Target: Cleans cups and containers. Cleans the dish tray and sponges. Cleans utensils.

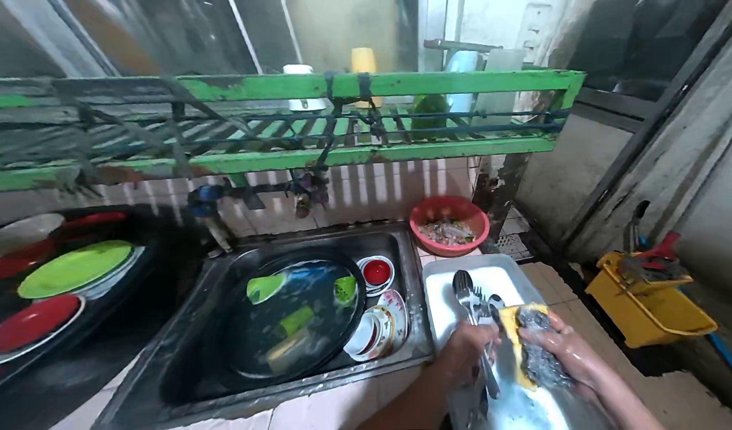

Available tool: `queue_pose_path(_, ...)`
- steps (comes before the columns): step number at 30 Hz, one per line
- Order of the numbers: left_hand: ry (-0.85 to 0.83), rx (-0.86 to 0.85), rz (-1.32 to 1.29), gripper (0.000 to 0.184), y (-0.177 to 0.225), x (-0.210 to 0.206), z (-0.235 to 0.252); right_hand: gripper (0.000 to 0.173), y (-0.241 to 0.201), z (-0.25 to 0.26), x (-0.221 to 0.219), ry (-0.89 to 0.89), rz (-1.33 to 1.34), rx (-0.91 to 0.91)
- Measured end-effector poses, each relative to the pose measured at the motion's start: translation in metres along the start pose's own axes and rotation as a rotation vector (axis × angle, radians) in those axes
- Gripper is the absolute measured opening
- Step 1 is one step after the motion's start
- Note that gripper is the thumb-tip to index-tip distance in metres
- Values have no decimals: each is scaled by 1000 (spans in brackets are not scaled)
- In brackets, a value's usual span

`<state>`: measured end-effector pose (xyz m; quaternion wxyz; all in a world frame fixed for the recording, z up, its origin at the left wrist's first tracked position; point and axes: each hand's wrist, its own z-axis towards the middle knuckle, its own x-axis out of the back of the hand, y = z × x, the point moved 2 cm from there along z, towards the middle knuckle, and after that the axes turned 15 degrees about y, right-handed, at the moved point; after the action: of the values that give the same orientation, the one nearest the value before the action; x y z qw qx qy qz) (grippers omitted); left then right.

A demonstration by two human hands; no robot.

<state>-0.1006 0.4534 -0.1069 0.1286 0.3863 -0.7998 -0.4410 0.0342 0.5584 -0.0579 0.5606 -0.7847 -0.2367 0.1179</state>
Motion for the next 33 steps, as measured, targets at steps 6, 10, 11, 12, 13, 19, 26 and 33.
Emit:
queue_pose_path(6, -51, -98, 246, 22, -4, -5, -10, 43, 2, 33, -2, 61, 222, -88)
queue_pose_path(10, -313, -2, -89, 21, -1, 0, -12, 52, -3, 33, 12, -27, 383, 51)
queue_pose_path(11, -390, 4, -111, 22, -2, 2, -12, 59, -5, 34, 15, -95, 416, 81)
queue_pose_path(12, -453, 1, -122, 23, -4, 3, -12, 61, -8, 34, 16, -140, 407, 109)
queue_pose_path(13, -481, -8, -139, 24, -4, 3, -11, 59, -12, 36, 17, -150, 364, 139)
queue_pose_path(19, -124, -72, -249, 12, -3, 3, 2, 58, -25, 28, 19, 58, 29, 177)
queue_pose_path(26, 37, 5, -21, 18, -6, 1, -1, 49, -8, 31, -23, 236, -621, 314)
queue_pose_path(33, 75, 47, -32, 13, -1, 2, -4, 57, 10, 16, -38, 106, -708, 341)
